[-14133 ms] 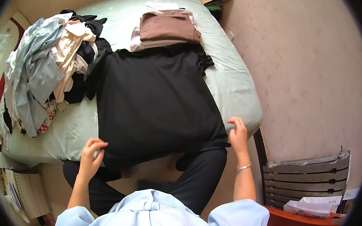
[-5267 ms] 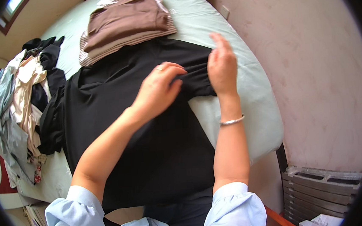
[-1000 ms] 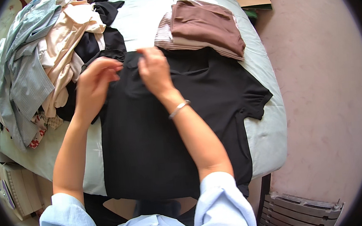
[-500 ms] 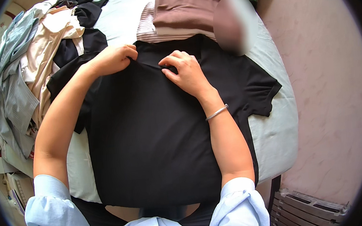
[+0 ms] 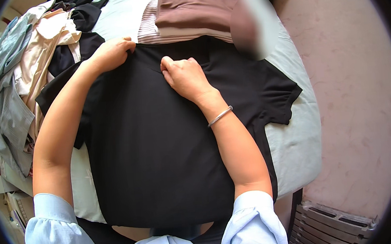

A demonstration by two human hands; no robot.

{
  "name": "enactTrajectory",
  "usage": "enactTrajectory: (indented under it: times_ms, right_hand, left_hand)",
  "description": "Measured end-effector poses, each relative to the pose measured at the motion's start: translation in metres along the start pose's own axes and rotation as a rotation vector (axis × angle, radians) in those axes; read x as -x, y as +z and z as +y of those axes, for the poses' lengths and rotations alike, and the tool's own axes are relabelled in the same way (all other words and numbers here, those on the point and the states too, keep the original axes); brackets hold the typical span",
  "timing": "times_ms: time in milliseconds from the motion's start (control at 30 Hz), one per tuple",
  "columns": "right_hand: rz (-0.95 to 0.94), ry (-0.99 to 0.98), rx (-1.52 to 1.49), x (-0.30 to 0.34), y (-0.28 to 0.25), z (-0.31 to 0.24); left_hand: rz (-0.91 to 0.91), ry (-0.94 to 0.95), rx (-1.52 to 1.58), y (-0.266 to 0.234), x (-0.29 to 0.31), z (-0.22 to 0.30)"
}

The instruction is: The person folds a brown long-sleeved shirt, a black long-sleeved shirt, and a light pink long-sleeved shirt on a bed. They smooth out each garment, fold the sleeves and sides, and then fold the body of the shirt before placing it on a growing stack of folded clothes.

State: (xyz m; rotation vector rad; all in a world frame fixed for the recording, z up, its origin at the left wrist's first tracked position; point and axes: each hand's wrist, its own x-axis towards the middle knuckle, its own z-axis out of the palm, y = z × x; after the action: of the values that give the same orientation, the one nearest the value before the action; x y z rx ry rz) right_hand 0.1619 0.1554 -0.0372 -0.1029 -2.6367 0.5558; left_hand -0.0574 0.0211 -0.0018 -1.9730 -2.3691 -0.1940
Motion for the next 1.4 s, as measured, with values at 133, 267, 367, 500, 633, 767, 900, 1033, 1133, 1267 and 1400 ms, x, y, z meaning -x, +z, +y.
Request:
enactTrajectory:
  times_ms: [133,267,367,500,633,767,900,1033,1133,1267,1400]
  right_hand:
    - [0.078,-0.035,0.083,0.0,-0.008,0.006]
    - [0.381,0.138,0.175,-0.002,-0.024,0.035]
    - [0.326,0.402,0.315,-0.007,-0.033,0.052]
    - [0.351,0.519,0.084,-0.015,-0.038,0.074]
    - [0.388,0.537,-0.275,-0.015,-0.037,0.083]
    - [0.221,0.281,-0.315,0.001,-0.056,0.079]
    - [-0.147,0.002,-0.138,0.011,-0.07,0.063]
    - [-0.151,-0.086,0.068,0.011,-0.065,0.063]
    - [-0.115,-0.082,0.081,0.007,-0.057,0.069]
    - [-0.189,-0.047,0.044,0.005,-0.055,0.065]
    - [-0.258,0.095,0.001,0.005,-0.054,0.061]
  left_hand:
    - [0.038,0.006,0.052,0.005,-0.002,0.005]
    - [0.057,0.001,0.06,0.003,-0.002,0.007]
    - [0.116,0.026,0.039,0.007,0.001,0.006]
    - [0.153,-0.002,-0.001,0.009,0.0,0.01]
    - [0.193,-0.049,-0.081,0.016,-0.001,0.009]
    - [0.215,-0.094,-0.041,0.0,-0.004,0.029]
    - [0.293,0.182,0.171,-0.001,-0.002,0.068]
    - [-0.014,0.14,0.43,0.011,-0.008,0.102]
    - [0.052,0.137,0.47,0.026,-0.017,0.097]
    - [-0.197,0.005,0.627,0.015,-0.023,0.092]
    - [-0.228,0.122,0.507,0.012,-0.022,0.088]
